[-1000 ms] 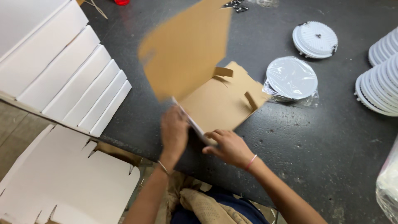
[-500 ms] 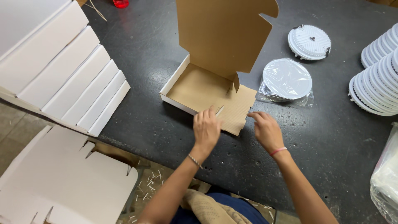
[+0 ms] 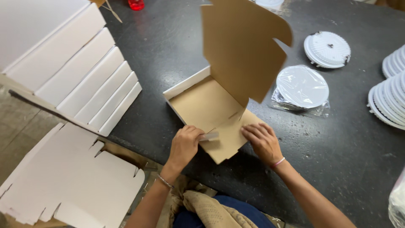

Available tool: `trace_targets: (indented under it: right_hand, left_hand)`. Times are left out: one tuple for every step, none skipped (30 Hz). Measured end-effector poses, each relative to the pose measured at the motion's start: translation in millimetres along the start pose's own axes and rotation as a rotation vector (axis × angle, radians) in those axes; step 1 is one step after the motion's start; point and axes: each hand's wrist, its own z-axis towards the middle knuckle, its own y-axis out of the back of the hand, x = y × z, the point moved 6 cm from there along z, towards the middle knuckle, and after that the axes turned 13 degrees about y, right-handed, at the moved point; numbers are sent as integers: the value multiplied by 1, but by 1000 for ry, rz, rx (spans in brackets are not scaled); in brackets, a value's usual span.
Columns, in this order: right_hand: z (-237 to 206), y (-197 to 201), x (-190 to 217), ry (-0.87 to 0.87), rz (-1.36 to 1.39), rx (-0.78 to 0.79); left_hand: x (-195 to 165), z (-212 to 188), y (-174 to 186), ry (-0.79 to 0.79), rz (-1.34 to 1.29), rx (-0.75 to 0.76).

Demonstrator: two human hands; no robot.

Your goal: The person folds flat cardboard boxes into shape, inserts a white inner box into each, and places plastic-wrapped round LED ceiling light fixtures into the boxes one at a time. They close each box and stack the packed boxes on the workbench.

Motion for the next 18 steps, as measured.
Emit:
trace_targets:
  right_hand:
    - [4, 2, 5, 26, 24, 2]
    - [9, 5, 13, 59, 44, -3]
    - [12, 8, 22, 91, 66, -7]
    - [15, 11, 31, 122, 87, -10]
    - [18, 14, 32, 54, 104, -14]
    - [20, 16, 32, -14, 119, -17]
    - [22, 18, 29, -81, 133, -19]
    - [24, 18, 28, -98, 106, 17]
    - [26, 18, 25, -116, 79, 52]
    - [27, 18, 22, -137, 52, 86]
    - [27, 17, 19, -134, 49, 114]
    - [28, 15, 16, -133, 44, 144]
    - [27, 12, 13, -133, 40, 175]
    - [28, 9, 12, -120, 48, 185]
    - [29, 5, 11, -107, 56, 196]
    - [30, 1, 9, -94, 65, 206]
    - [31, -4, 6, -100, 74, 236]
    - [33, -10, 4, -104, 84, 266]
  left_hand:
    - [1, -1, 5, 7, 48, -74]
    - [1, -3, 8, 14, 96, -146]
    - [1, -5, 10, 22, 144, -217]
    - [4, -4, 7, 65, 138, -180]
    - [7, -2, 4, 108, 132, -142]
    - [9, -1, 1, 150, 124, -105]
    - [10, 0, -1, 181, 104, -81]
    - [10, 1, -3, 212, 83, -57]
    - [9, 2, -4, 240, 64, -32]
    - [6, 2, -5, 242, 62, 2]
    - [3, 0, -6, 242, 60, 40]
    - [-2, -2, -7, 241, 56, 78]
    - [-8, -4, -7, 192, 84, 77]
    - [-15, -6, -6, 142, 114, 78]
    - [-20, -8, -7, 91, 143, 79]
    - [-24, -8, -8, 61, 148, 52]
    - [-27, -7, -9, 31, 153, 23]
    - [-28, -5, -9, 3, 159, -6]
